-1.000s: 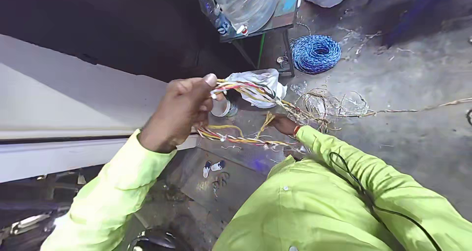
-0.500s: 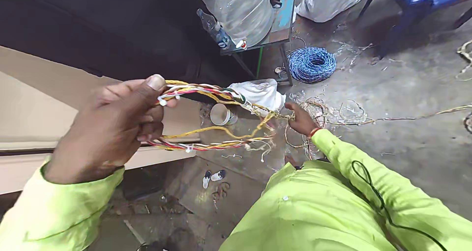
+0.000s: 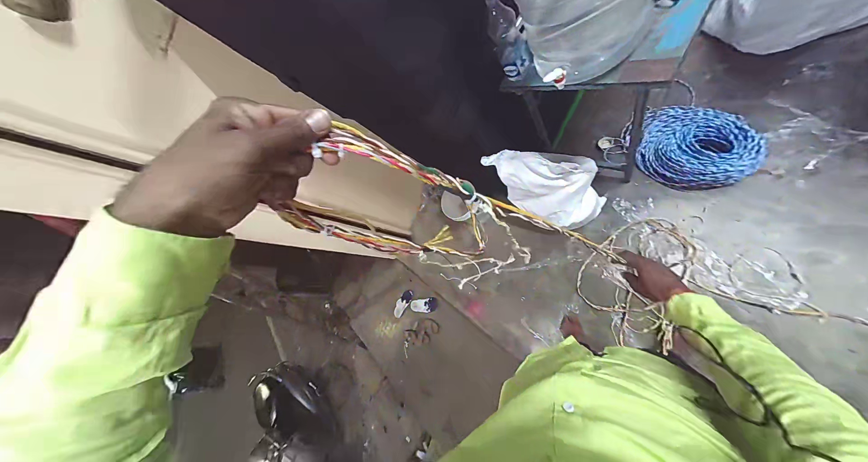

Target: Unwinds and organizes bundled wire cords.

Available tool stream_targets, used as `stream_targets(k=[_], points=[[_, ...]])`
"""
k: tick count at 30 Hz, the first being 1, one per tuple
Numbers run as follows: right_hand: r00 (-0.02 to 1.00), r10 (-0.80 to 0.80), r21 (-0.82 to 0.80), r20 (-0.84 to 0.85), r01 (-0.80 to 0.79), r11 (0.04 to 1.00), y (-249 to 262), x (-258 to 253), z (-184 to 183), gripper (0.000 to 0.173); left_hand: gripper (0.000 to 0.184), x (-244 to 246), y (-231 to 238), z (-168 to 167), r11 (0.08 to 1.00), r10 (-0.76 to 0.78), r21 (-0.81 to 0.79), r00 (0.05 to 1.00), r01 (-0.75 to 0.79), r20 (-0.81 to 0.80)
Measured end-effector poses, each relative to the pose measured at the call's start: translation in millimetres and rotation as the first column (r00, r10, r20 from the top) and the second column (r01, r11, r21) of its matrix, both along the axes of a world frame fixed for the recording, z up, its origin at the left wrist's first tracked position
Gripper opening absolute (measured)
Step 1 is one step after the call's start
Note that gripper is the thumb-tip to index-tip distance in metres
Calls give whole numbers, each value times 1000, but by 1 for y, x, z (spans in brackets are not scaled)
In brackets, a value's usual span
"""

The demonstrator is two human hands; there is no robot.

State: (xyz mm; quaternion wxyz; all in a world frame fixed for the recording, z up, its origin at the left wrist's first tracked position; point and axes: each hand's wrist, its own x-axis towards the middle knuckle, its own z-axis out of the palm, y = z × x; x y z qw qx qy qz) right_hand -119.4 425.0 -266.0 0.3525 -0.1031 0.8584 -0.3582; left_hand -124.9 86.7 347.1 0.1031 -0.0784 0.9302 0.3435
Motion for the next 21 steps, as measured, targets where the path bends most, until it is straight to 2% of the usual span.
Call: stream_targets(k=[3, 4, 7, 9, 11, 13, 16, 18, 21], points=[[993, -114, 12, 24, 114, 993, 21, 14, -2, 68, 33, -5, -9, 1, 998, 69, 0, 998, -69, 13], [993, -119, 1, 2, 119, 993, 28, 18, -3, 65, 35, -7, -14, 3, 996, 84, -3, 996, -84, 19], [992, -83, 11, -100, 84, 996, 56, 32, -17, 32, 33, -8, -31, 15, 990, 141, -7, 990, -141, -26], [965, -204, -25, -164, 202, 979, 80, 46, -29, 30, 31, -6, -45, 26, 983, 179, -26, 981, -182, -69], [895, -367, -69, -254, 362, 930, 99, 57, -31, 34, 32, -2, -51, 29, 979, 194, -62, 980, -197, -41], [798, -504, -98, -331, 502, 859, 111, 58, -19, 37, 33, 3, -50, 25, 977, 204, -64, 979, -204, -6], [672, -627, -141, -393, 630, 764, 125, 49, 6, 45, 36, 6, -50, 16, 968, 246, -49, 969, -246, 7], [644, -617, -201, -453, 601, 774, 141, 38, 14, 50, 36, 5, -58, 8, 955, 297, -13, 955, -297, -9], [661, -514, -278, -547, 436, 856, 153, 27, 42, 55, 37, 6, -72, -9, 923, 386, 20, 922, -385, -24]])
